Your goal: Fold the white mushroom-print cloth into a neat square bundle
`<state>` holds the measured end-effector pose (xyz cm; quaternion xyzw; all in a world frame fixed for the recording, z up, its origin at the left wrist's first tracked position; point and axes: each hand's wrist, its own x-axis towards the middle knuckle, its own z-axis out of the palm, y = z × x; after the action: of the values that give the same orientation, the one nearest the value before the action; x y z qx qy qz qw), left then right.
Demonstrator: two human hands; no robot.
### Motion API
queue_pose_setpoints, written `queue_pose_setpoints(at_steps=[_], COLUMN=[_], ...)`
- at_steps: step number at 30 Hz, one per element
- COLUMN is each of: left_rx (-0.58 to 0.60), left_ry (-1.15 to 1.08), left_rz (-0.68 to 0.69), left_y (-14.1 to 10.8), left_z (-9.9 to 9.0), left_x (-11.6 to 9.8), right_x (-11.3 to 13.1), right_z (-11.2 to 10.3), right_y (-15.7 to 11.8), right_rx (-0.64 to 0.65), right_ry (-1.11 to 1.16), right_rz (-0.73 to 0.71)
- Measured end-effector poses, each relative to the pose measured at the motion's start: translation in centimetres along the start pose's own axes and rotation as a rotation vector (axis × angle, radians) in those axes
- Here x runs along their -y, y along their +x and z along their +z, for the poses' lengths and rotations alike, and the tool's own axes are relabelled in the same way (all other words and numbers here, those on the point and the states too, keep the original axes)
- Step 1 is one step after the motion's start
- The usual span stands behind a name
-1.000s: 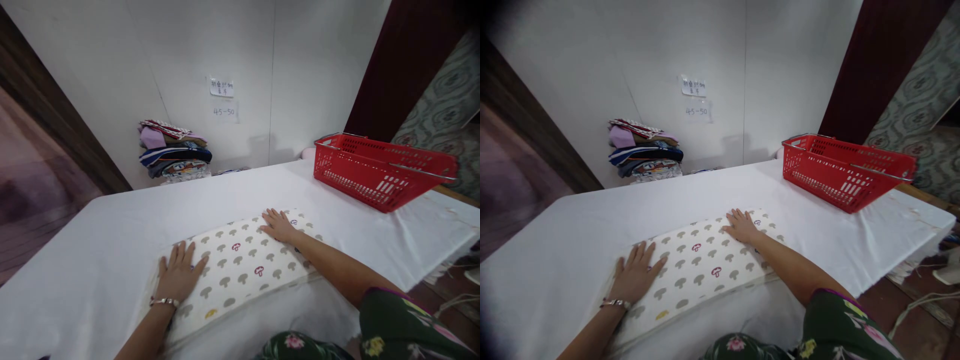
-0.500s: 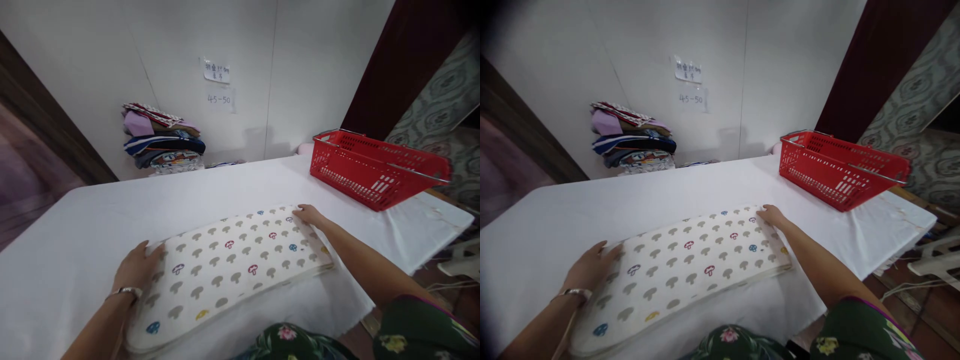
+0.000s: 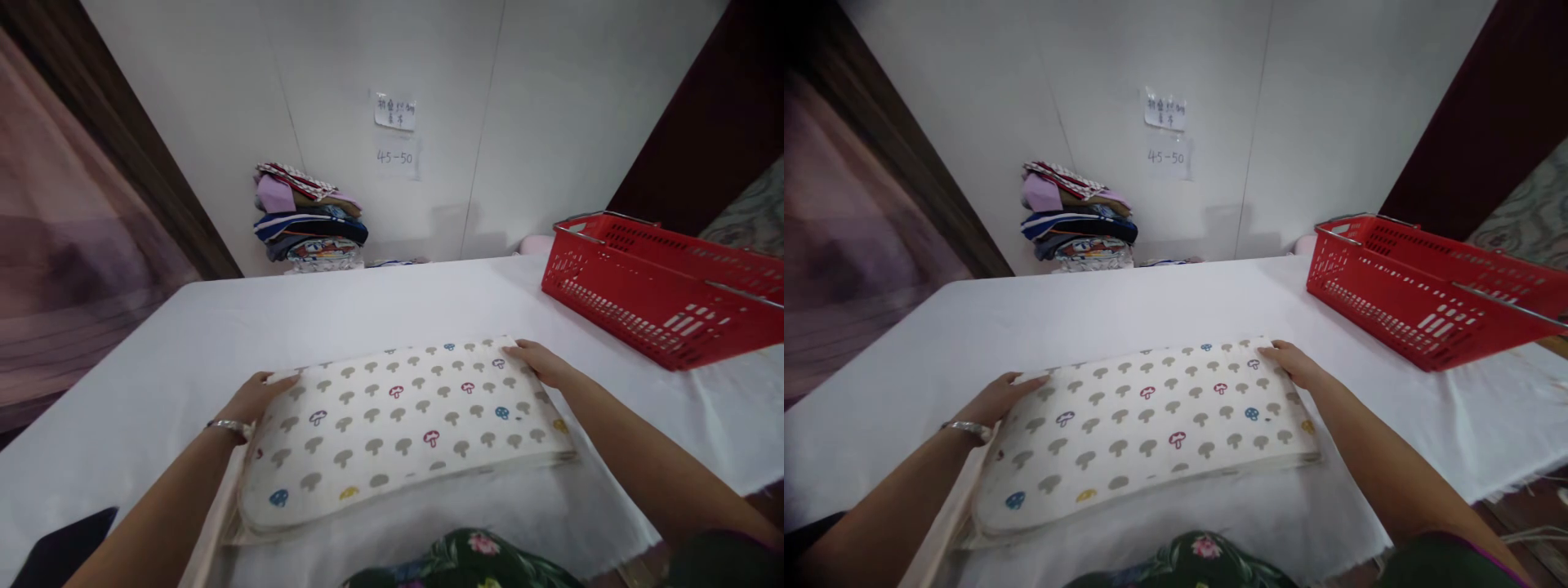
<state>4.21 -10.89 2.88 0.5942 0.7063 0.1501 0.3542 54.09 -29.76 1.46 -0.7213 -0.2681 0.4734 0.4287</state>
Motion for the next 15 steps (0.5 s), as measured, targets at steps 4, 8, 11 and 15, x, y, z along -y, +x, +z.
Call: queue_pose_setpoints(at_steps=[4,8,11,15], left_rx=[0.003,-0.082,-0.103,-0.187], left_ry=[-0.140,-0.144,-0.165,-0.123], left_rz=[0.039,0.097,0.100,0.071], left_y=[-0.4,1.2,3.4,5.9], left_z=[-0.3,-0.6,-0.6,0.0], left_x=[-0.8,-2.2,-3.7,-5.4], right_x=[0.1,1.7,3.7,5.5], right_z=[0.2,0.3,0.7,1.7], right_y=[0.3,1.6,3.4,6.2], right_rx=[-0.054,-0.119,-0.157,-0.249], right_ry=[0.037,0.038,0.026,-0.092], right_rz=[-0.008,-0.035,-0.041,-0.102])
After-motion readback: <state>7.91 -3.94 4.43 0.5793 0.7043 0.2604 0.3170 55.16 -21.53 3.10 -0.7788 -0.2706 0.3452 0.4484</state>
